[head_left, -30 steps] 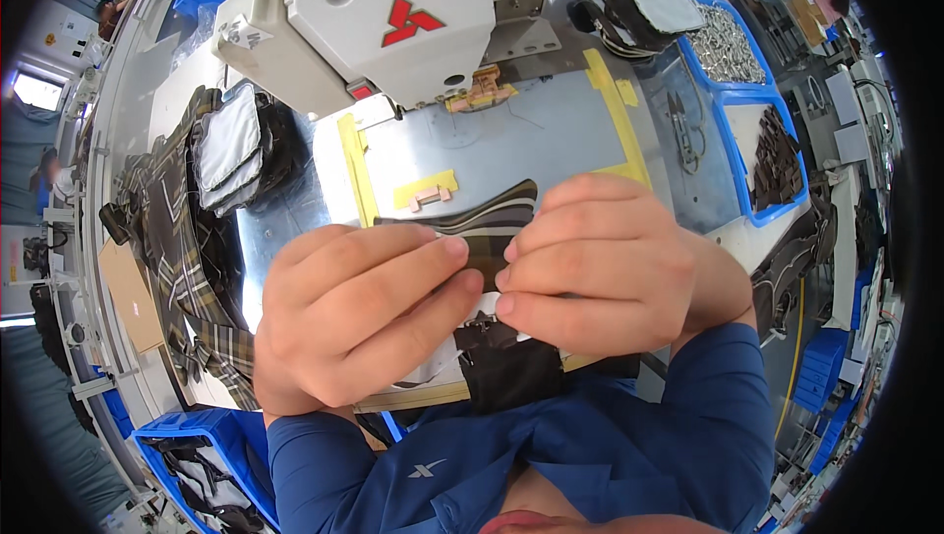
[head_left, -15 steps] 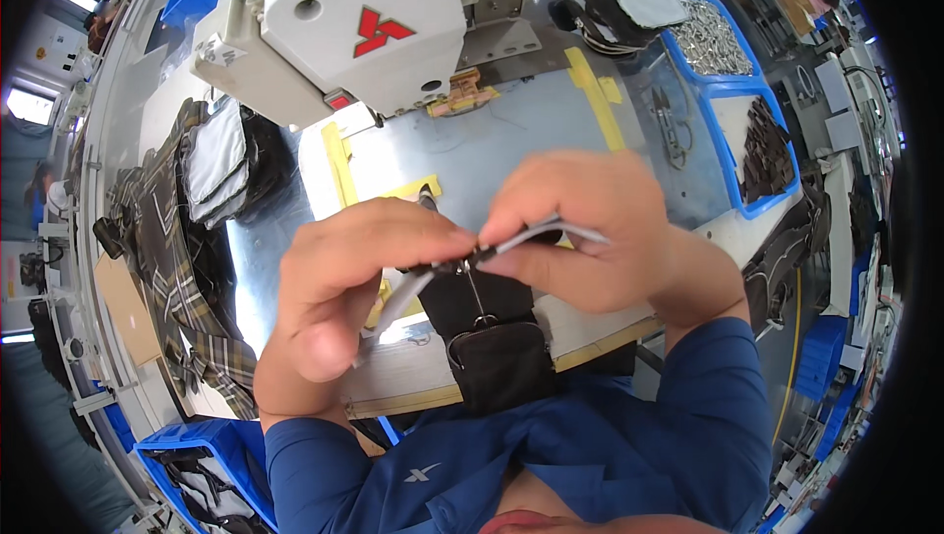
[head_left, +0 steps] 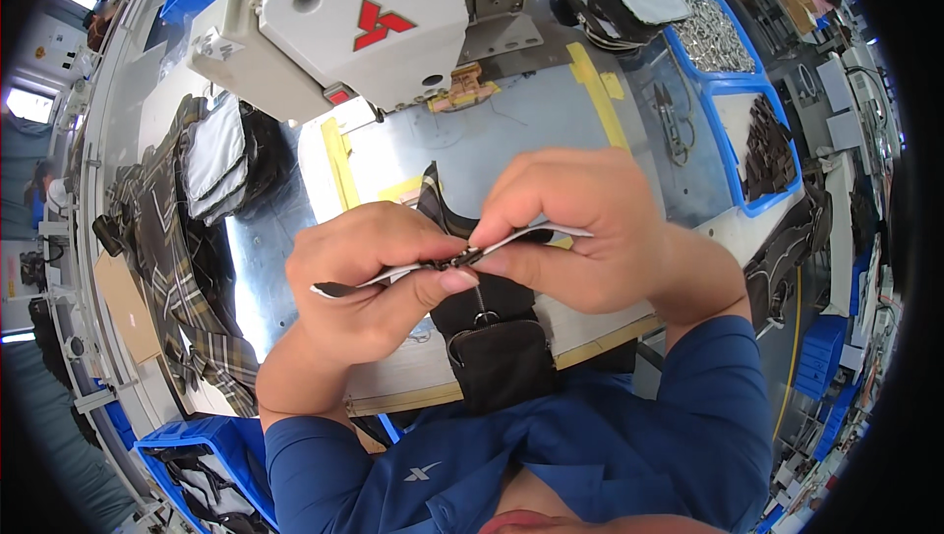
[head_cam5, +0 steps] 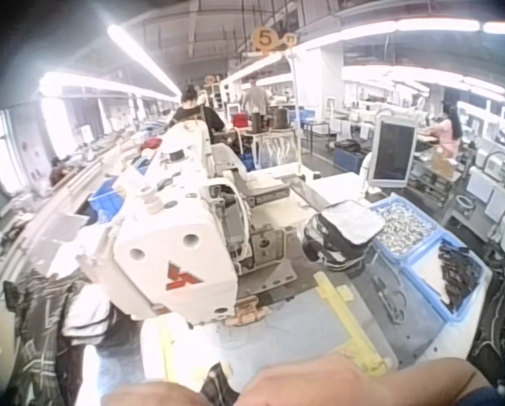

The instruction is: The person sews zippers onto small fabric pouches using an industrial sewing machine. They repeatedly align the zipper, stitch along its length, and then flip the pouch to attach a plaid fabric piece to the zipper's top. The finished pouches are stacked on the table.

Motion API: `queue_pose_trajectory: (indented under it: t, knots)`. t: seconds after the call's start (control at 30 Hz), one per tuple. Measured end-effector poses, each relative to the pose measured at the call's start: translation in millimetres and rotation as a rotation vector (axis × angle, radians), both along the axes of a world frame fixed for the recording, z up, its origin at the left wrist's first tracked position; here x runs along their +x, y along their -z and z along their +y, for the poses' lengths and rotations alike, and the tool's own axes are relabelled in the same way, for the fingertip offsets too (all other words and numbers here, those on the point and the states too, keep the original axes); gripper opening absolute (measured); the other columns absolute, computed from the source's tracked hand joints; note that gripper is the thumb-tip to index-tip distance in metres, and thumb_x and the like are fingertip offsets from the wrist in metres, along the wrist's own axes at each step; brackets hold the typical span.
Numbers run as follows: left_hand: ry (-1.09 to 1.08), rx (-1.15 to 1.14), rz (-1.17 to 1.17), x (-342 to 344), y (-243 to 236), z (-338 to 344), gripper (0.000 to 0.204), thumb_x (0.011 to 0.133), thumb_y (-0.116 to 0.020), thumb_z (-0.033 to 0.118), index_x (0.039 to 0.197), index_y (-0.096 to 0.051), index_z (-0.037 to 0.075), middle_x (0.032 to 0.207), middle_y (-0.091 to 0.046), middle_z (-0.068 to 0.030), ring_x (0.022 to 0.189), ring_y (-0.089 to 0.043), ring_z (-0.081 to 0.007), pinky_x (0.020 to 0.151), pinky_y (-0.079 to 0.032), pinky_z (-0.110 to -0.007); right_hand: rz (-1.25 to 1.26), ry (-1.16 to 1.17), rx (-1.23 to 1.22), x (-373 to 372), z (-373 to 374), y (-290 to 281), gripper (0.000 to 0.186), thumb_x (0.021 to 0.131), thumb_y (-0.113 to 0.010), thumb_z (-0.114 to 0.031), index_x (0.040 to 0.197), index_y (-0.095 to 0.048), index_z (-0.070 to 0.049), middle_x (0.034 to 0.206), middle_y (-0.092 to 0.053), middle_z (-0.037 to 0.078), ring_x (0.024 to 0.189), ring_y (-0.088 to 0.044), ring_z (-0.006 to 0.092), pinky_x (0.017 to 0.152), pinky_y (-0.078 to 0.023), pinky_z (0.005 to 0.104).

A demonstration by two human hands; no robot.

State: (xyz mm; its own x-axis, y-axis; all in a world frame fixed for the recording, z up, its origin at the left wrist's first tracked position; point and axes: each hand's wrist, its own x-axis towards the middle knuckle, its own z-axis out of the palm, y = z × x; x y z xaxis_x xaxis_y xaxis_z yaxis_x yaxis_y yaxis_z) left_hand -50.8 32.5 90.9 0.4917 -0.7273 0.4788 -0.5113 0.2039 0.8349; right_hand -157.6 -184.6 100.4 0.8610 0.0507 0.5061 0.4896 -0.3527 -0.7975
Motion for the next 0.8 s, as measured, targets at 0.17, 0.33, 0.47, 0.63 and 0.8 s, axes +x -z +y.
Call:
queue_pose_trajectory:
  t: [0.17,0.33,0.47,0.63,0.8]
  knots:
    - [0.027,-0.065,-0.132,1.4,7.9,-1.3,0.023,0.077,-0.09,0.002,0.097,-0.079,0.0,0.085,-0.076,-0.0124,0.075,-0.074,-0.0251,0.069,-0.054,-0.035,-0.006,-0.066,-0.086,-2.8,-7.0,-9.8,0.018,0.084,-0.084,-0.008,0.101,-0.075,-0.008,0.09,-0.073,0.007,0.076,-0.07,0.026,0.064,-0.053,0.0363]
    - [-0.045,-0.018,-0.505,-1.0,-0.4,-4.3,0.034,0.068,-0.089,0.004,0.101,-0.08,0.005,0.09,-0.076,-0.0065,0.08,-0.074,-0.0221,0.072,-0.05,-0.036,-0.231,-0.044,-0.277,-5.2,-4.0,-18.0,0.021,0.081,-0.084,-0.007,0.099,-0.074,-0.003,0.09,-0.071,0.009,0.076,-0.069,0.0269,0.064,-0.054,0.0367]
    - [-0.066,-0.071,-0.596,-2.1,6.5,-10.1,0.034,0.069,-0.088,0.006,0.102,-0.079,0.003,0.088,-0.075,-0.0061,0.079,-0.073,-0.0218,0.073,-0.049,-0.036,-0.382,0.012,-0.446,-6.6,-0.2,-7.3,0.024,0.077,-0.075,-0.01,0.099,-0.07,-0.002,0.089,-0.064,0.008,0.076,-0.064,0.0272,0.068,-0.052,0.0377]
    - [-0.032,-0.105,-0.57,2.0,11.6,-15.0,0.035,0.069,-0.087,0.006,0.103,-0.079,0.001,0.086,-0.074,-0.0074,0.077,-0.072,-0.022,0.073,-0.05,-0.036,-0.534,0.086,-0.516,-3.3,2.4,-3.3,0.023,0.075,-0.072,-0.011,0.093,-0.066,0.002,0.084,-0.059,0.009,0.073,-0.06,0.0259,0.067,-0.051,0.0367]
    - [-0.071,-0.132,-0.496,3.9,25.0,-18.4,0.031,0.072,-0.087,0.002,0.102,-0.079,0.001,0.085,-0.074,-0.0088,0.075,-0.071,-0.0228,0.07,-0.052,-0.035,-0.507,0.055,-0.566,-1.5,-2.7,-4.3,0.02,0.078,-0.073,-0.01,0.093,-0.068,0.002,0.084,-0.06,0.011,0.073,-0.061,0.0266,0.068,-0.051,0.0364]
